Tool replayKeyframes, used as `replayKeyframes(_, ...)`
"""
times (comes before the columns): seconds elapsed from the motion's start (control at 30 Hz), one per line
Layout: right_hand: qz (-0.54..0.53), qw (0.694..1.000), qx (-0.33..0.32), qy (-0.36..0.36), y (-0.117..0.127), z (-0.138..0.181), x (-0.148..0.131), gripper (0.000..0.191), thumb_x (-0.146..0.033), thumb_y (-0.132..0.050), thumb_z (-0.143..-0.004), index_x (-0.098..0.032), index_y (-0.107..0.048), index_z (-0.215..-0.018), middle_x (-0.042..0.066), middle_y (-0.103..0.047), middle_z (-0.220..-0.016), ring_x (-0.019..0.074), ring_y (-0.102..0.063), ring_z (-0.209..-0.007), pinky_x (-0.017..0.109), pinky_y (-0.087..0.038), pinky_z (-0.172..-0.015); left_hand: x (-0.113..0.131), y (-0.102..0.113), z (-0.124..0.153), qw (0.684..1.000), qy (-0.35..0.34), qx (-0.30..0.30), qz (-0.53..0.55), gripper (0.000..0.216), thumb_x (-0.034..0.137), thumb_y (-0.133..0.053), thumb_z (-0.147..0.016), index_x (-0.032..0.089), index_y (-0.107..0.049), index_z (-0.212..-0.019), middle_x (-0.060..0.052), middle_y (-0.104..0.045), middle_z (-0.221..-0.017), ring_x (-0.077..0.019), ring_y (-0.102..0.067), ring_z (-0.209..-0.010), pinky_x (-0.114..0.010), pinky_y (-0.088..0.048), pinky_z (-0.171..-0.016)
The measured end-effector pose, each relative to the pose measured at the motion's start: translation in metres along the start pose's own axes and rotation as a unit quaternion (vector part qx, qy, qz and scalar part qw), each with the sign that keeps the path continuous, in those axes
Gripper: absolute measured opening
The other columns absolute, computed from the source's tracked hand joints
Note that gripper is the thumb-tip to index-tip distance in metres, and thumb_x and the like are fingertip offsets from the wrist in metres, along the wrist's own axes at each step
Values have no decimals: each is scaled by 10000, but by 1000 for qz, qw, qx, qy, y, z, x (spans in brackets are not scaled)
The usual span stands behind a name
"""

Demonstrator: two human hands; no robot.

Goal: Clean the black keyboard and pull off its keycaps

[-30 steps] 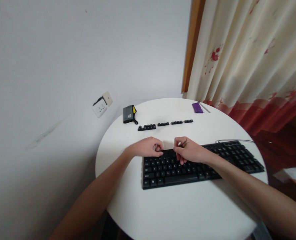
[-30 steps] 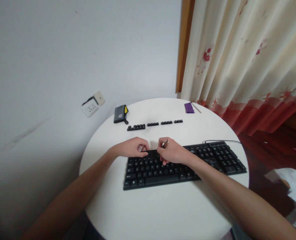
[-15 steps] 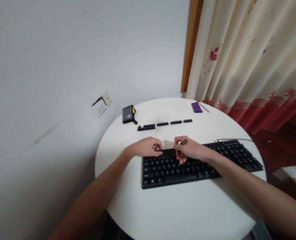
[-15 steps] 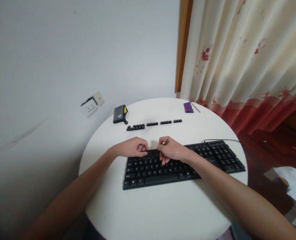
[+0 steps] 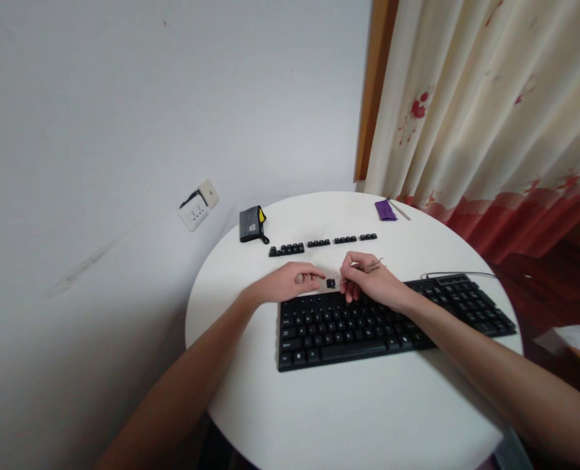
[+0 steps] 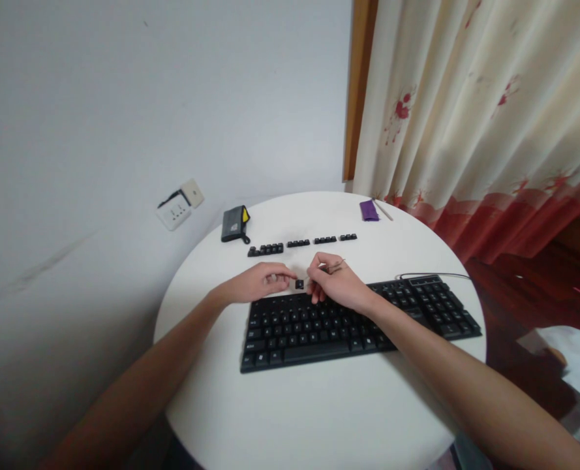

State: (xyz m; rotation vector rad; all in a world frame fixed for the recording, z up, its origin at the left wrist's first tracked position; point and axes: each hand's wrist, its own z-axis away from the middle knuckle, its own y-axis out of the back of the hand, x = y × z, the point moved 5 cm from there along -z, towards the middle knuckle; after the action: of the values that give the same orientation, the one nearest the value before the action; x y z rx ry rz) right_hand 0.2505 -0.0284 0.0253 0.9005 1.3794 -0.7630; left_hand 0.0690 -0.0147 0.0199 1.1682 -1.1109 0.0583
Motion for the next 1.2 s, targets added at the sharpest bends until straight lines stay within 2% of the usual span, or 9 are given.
replayKeyframes(0.1,7,998,15,57,-3,0,-4,212,-366,-545,-913,-205,-479,-792,-11,-671,-652,111,-623,-474,207,-435,-425,4,3,-2,998,-17,48,30,375,422,-529,-944,193,-656,-1213,-97,-694,-1158,-202,-631,-1037,-324,-471,-893)
replayKeyframes(0.2,5,995,21,95,-7,2,-7,234,-395,-554,-917,-203,-486,-802,-14,-657,-666,104,-615,-493,214,-431,-439,5,-1,-5,994,-33,60,87,404,431,-558,-933,177,-651,-1233,-119,-677,-1219,-229,-619,-1122,-349,-465,-958)
replayKeyframes(0.47,4,992,31,120,-10,5,-9,253,-419,-566,-921,-201,-503,-810,-7,-645,-708,97,-602,-528,225,-424,-463,0,-11,-10,967,-28,78,241,378,379,-677,-863,151,-685,-1163,-107,-721,-1061,-196,-671,-937,-343,-513,-876)
replayKeyframes(0.73,17,992,25,125,-11,5,-7,242,-412,-537,-939,-200,-510,-827,6,-652,-747,99,-605,-561,230,-427,-480,-1,-10,-11,967,-27,103,231,313,321,-725,-819,165,-711,-1090,-82,-712,-991,-174,-649,-911,-334,-498,-861)
replayKeyframes(0.87,26,992,25,119,-13,6,-5,228,-396,-531,-942,-201,-509,-828,0,-644,-743,99,-604,-571,223,-414,-477,-3,-13,-10,968,-22,95,232,345,306,-764,-777,160,-703,-1084,-74,-700,-967,-177,-646,-902,-341,-495,-859)
replayKeyframes(1.2,22,991,62,119,-9,3,-3,228,-394,-535,-934,-202,-501,-814,-7,-633,-706,101,-599,-556,226,-432,-495,0,-13,-11,954,-24,114,278,301,247,-790,-747,144,-630,-980,-69,-692,-975,-164,-660,-920,-363,-502,-908)
